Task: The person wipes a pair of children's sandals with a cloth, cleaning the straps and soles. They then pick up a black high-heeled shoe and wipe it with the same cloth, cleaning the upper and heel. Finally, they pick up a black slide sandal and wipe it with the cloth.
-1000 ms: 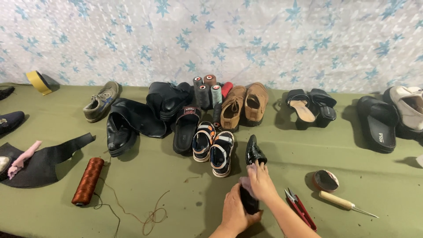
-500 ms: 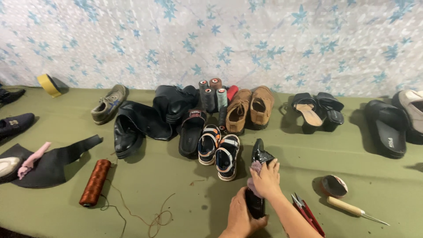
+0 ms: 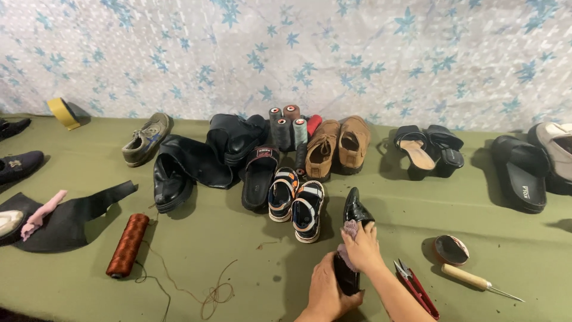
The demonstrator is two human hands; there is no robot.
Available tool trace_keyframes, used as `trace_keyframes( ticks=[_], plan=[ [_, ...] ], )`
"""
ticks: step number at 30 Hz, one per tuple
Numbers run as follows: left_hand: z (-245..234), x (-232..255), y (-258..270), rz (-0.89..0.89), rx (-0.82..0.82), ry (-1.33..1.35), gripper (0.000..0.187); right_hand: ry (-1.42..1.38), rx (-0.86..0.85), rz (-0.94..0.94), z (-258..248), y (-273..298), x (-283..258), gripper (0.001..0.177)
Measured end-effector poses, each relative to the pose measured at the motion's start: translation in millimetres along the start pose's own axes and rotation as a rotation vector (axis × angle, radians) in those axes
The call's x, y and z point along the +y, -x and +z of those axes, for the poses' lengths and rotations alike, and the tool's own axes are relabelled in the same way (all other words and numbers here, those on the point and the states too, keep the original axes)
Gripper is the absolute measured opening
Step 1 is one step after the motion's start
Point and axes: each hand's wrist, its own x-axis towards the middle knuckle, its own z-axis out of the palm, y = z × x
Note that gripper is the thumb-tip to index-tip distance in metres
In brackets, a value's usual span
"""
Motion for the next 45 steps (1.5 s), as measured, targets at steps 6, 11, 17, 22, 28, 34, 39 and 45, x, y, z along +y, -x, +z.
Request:
trace_keyframes(
  ticks=[6,11,17,22,28,34,39,45],
  plan=[
    [14.9,-20.5,4.0,0.010,0.032,-0.051,0.084,-0.104,-0.016,-0.054,-19.7,51.0,-15.9,0.082],
    [37.8,-60.3,10.0,-0.020,-0.010,-0.125,0.114,-0.229,0.052,0.053,-32.3,107.3,-30.1,0.057],
    [29.9,-48.3,5.9,0.194,0.098,-0.132,0.096,-0.327,0.166,-0.038,-18.0,130.9,11.9,0.042],
    [10.8,-19.0,1.6,0.024,-0.039,-0.067,0.100,-0.810,0.009,0.278,-86.7,115.0,-30.9,0.032],
    [13.5,-26.8,3.3,0.056,-0.005,-0.005,0.095,-0.612,0.056,0.110,-33.4,87.6,-28.2,0.060],
    [42.2,-68.6,3.6,0.099,0.031,-0.112,0.073,-0.358,0.109,-0.060,-10.0,119.5,-7.7,0.080],
    [31.3,-53.7,6.4,0.063,0.007,-0.076,0.077,-0.312,0.233,-0.138,-7.8,124.8,5.2,0.053],
    [35.2,-62.1,8.8,0.051,0.000,-0.098,0.091,-0.415,0.092,-0.051,-27.7,118.7,0.5,0.051]
  ],
)
